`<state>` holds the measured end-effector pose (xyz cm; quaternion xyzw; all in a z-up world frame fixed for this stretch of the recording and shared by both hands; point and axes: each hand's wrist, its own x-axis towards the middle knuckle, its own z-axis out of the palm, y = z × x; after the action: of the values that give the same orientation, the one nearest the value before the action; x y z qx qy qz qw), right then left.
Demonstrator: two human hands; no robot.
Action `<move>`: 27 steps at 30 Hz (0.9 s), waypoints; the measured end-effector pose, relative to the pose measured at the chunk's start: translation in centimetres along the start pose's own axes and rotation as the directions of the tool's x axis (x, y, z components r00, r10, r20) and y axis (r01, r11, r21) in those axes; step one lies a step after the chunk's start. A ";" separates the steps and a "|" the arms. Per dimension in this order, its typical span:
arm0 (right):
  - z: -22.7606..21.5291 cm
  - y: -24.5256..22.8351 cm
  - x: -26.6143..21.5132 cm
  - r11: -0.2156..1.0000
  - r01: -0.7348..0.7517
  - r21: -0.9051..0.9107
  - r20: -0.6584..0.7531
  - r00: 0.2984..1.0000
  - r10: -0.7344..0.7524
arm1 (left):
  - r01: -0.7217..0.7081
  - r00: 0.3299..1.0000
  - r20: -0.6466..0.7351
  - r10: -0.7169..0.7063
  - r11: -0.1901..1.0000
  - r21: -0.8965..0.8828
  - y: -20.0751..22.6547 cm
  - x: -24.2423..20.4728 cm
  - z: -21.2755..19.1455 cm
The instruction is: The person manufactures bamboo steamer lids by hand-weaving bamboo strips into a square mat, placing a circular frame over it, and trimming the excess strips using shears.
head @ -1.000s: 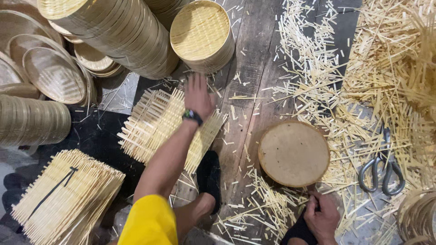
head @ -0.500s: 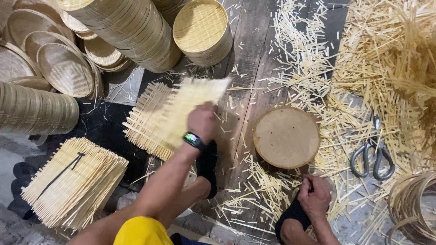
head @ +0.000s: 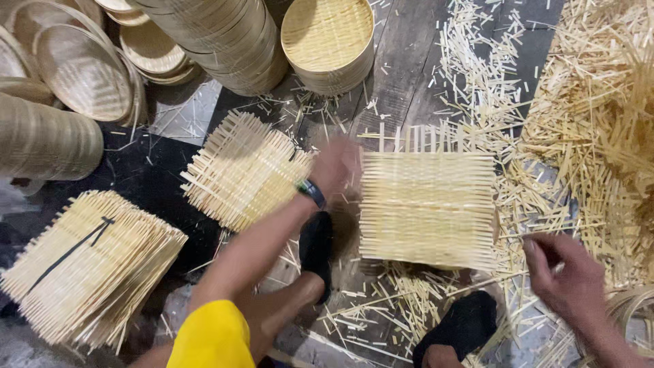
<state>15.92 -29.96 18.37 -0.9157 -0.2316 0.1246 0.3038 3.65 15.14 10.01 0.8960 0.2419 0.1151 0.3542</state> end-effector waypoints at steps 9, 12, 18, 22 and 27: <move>8.7 -18.9 28.5 0.984 0.175 0.019 0.293 0.940 -0.173 | 0.314 0.873 -0.414 -0.259 0.947 0.069 -10.2 18.9 -9.9; 16.9 -21.8 37.1 0.934 0.294 0.202 0.054 0.949 -0.310 | 0.392 0.833 -0.384 -0.397 0.915 -0.096 -12.2 21.4 -8.5; 26.3 -22.1 43.6 0.927 0.098 0.362 -0.067 0.995 -0.079 | 0.381 0.821 -0.397 -0.409 0.912 -0.151 -14.4 21.8 -7.6; 27.2 -21.5 43.8 0.930 0.091 0.357 -0.062 0.995 -0.073 | 0.413 0.775 -0.332 -0.538 0.829 -0.378 -13.6 21.4 -7.8; 26.4 -22.0 43.7 0.924 0.087 0.373 -0.090 0.994 -0.057 | 0.392 0.777 -0.415 -0.472 0.880 -0.268 -12.1 21.9 -8.5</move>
<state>36.14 20.58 7.32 -0.8354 -0.2249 0.1199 0.4870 14.97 38.94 8.57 0.7283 0.5092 0.2632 0.3754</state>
